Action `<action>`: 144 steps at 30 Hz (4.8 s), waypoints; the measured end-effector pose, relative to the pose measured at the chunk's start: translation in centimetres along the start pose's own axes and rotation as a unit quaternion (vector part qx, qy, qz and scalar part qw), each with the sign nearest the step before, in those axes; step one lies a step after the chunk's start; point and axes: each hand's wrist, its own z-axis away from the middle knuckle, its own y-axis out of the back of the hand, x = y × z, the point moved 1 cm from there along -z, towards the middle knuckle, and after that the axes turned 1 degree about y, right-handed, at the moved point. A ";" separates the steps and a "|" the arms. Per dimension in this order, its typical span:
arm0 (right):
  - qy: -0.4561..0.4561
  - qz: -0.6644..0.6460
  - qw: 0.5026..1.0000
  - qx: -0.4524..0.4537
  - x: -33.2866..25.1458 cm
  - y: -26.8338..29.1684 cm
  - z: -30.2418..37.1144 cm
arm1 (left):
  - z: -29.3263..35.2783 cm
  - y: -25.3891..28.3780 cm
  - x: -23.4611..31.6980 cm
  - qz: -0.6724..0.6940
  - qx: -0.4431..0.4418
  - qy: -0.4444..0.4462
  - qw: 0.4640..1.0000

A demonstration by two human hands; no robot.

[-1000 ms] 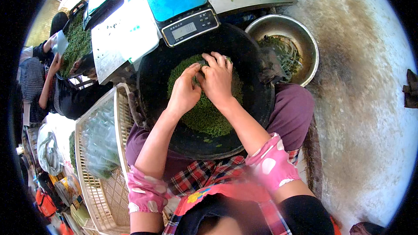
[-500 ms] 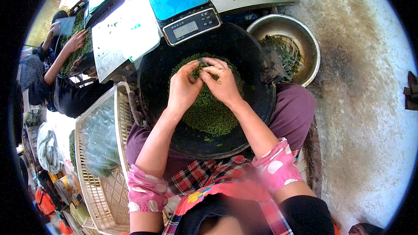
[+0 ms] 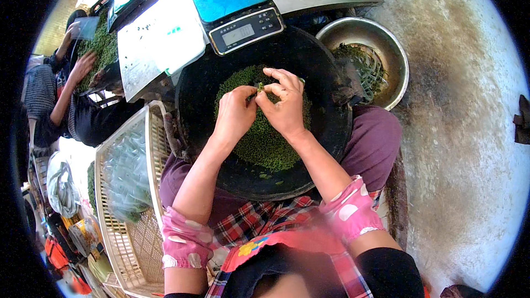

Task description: The person scoops green tea leaves from a basin on their lap into small plastic bags, weighs each bag on a digital scale, and places the filled bags into a basket. The process is repeated continuously.

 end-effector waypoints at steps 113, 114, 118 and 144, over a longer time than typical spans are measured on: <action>0.021 -0.048 0.995 -0.083 -5.0 2.0 -14.4 | -1.4 4.1 -0.7 0.173 0.091 0.055 0.979; -0.022 -0.082 0.993 -0.078 -4.8 2.1 -13.1 | -1.3 4.0 -0.9 0.132 0.078 0.045 0.987; -0.172 -0.058 0.980 -0.076 2.2 2.3 -5.3 | -1.1 3.7 0.6 0.101 0.016 0.036 0.994; -0.108 0.074 0.802 -0.582 8.3 -4.5 10.4 | 1.7 0.6 -3.2 -0.287 -0.192 -0.005 0.939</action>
